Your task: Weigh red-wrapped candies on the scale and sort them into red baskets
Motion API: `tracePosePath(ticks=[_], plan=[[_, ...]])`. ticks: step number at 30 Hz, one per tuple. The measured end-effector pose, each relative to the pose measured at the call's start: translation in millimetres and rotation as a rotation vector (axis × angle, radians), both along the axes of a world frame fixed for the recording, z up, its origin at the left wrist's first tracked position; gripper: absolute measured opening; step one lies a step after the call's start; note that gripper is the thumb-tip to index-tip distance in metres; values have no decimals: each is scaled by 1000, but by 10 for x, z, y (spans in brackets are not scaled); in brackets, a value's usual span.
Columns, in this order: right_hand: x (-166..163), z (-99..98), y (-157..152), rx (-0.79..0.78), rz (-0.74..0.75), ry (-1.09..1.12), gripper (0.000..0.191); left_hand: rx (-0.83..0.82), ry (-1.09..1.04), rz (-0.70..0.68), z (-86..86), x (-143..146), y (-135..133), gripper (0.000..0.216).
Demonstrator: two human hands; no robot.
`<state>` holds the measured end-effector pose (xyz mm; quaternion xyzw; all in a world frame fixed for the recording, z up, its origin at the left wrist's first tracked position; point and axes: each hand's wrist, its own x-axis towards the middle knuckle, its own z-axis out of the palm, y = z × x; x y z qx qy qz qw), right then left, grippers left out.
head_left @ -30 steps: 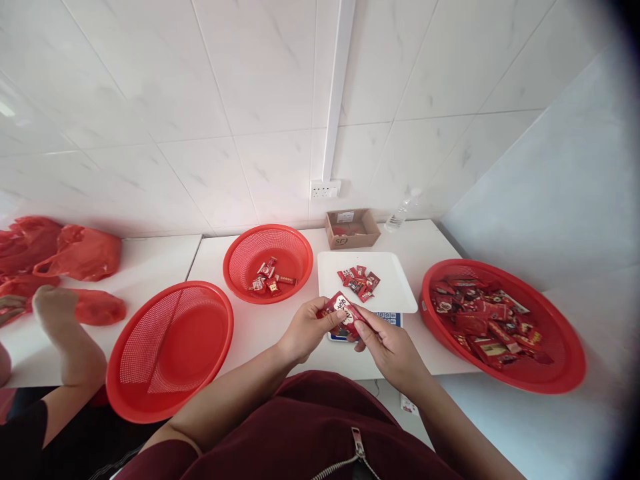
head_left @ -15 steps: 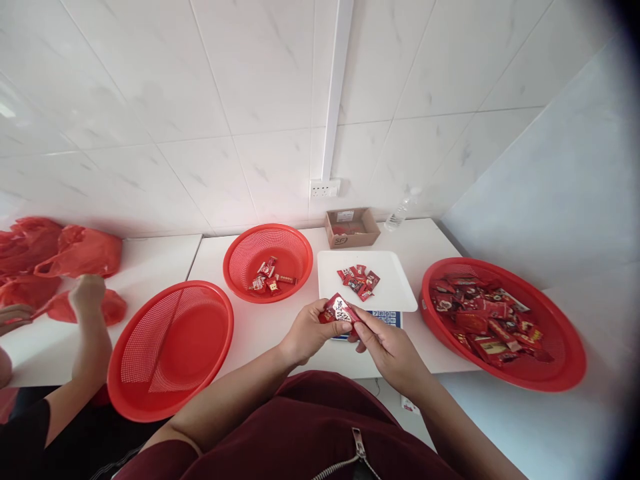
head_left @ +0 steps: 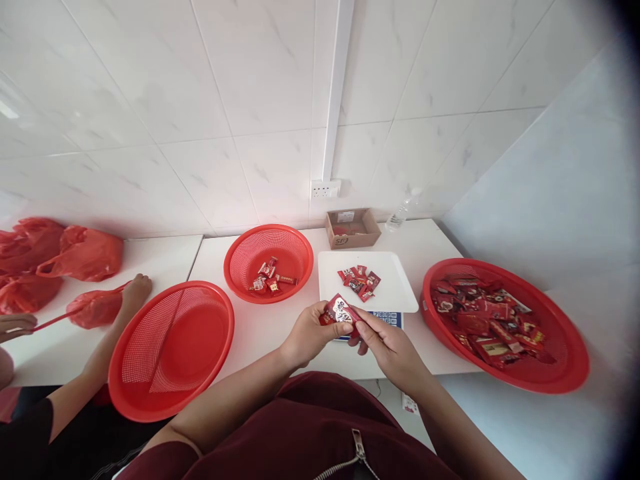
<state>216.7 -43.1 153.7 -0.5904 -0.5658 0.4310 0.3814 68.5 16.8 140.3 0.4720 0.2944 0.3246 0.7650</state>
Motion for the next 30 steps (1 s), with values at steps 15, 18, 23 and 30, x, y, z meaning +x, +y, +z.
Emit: tracePosePath(ticks=[15, 18, 23, 30], plan=[[50, -85, 83, -116, -30, 54, 43, 57, 220, 38, -140, -84, 43, 38], [44, -117, 103, -121, 1, 5, 40, 36, 215, 27, -125, -108, 57, 38], [16, -108, 142, -117, 46, -25, 37, -17, 129, 66, -107, -149, 83, 37], [7, -112, 218, -119, 53, -6, 39, -21, 126, 81, -162, -111, 102, 42]])
